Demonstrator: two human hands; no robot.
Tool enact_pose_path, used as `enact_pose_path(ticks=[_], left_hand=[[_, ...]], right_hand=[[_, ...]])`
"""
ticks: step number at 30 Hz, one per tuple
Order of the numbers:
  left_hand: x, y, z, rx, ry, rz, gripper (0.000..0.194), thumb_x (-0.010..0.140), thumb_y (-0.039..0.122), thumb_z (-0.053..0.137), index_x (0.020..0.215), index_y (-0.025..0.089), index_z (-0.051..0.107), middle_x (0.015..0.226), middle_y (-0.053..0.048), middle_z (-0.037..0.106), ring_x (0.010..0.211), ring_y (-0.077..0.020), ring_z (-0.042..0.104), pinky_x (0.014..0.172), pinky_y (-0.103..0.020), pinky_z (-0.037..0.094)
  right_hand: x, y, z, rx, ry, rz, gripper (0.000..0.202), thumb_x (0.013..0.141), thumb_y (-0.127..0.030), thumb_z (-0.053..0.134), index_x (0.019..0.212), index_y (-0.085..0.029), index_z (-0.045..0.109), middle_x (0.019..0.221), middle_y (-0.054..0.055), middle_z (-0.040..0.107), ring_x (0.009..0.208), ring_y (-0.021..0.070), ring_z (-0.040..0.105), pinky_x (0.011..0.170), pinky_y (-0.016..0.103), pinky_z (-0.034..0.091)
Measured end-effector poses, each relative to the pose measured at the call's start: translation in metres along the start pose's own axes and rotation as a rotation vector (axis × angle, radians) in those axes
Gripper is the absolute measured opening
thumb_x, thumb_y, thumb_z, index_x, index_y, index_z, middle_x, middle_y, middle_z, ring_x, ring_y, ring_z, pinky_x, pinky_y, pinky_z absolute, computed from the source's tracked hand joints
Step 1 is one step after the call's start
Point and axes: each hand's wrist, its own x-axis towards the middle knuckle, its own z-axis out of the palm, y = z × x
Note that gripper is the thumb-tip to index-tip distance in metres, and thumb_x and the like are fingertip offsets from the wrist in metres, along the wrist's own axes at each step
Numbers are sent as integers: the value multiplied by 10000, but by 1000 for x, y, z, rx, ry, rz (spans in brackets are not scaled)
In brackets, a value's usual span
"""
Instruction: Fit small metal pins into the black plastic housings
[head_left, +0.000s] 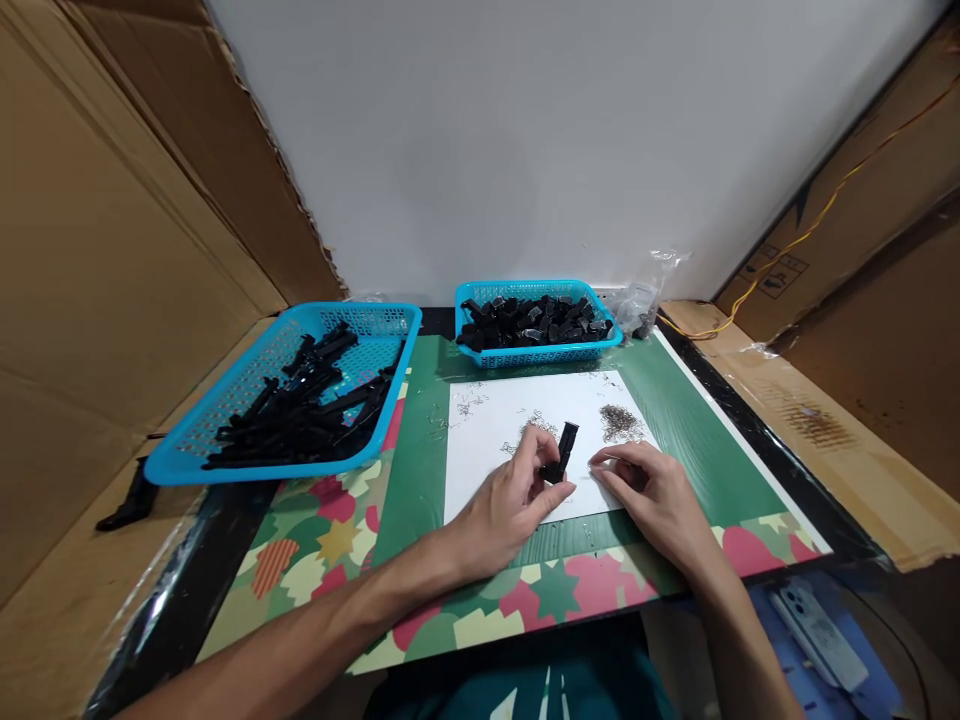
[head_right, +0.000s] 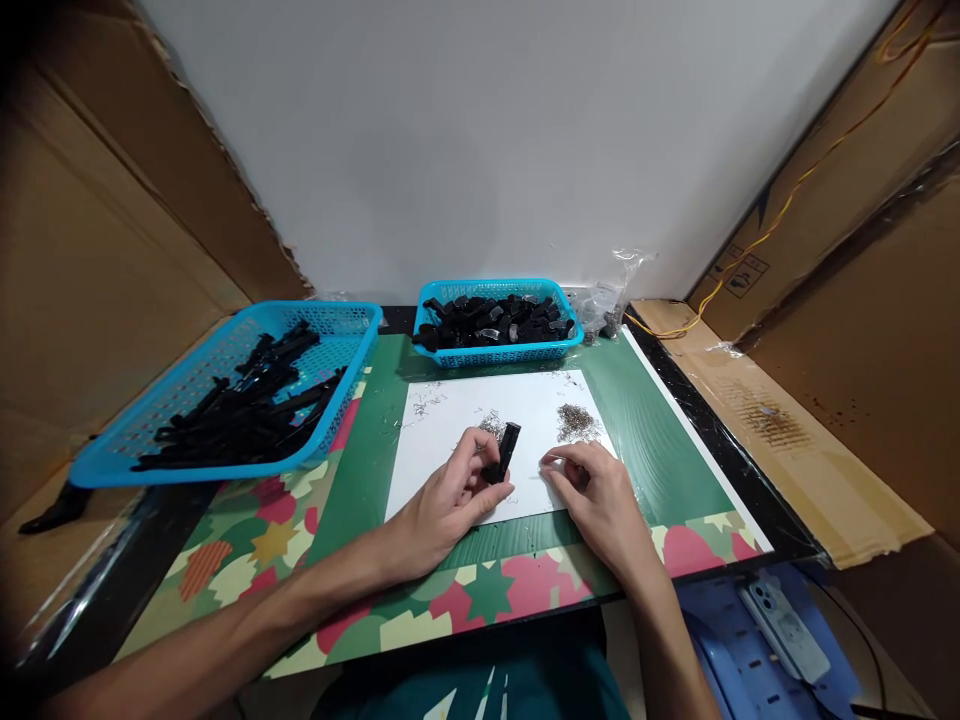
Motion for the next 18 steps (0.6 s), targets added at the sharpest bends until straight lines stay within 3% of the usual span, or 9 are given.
enact_pose_path(ticks=[4,12,18], left_hand=[[-1,4,1,30,2,-5,192,1018,319,586,1085,253,419,901,34,508,720,-144,497,675,-281,389],[-1,0,1,-33,32,12,216,1031,357,597,1082,245,420,945,25,506,708,-120,462,676,-269,391],[2,-7,2,-314,198,49,270,1106,495,448,1230,265,381,854,31,516,692,-129,421,617,-251,340]], right_hand=[[0,0,-2,17,-25,6,172,952,-366,697,905,-242,806,835,48,753,752,231,637,721,348,464],[-1,5,-2,73,-14,71,245,980,-420,652,985,-227,802,959,79,792,848,256,698,783,370,501],[2,-7,4,81,9,61,238,974,-420,666,985,-217,788,864,68,774,765,241,674,740,355,494]])
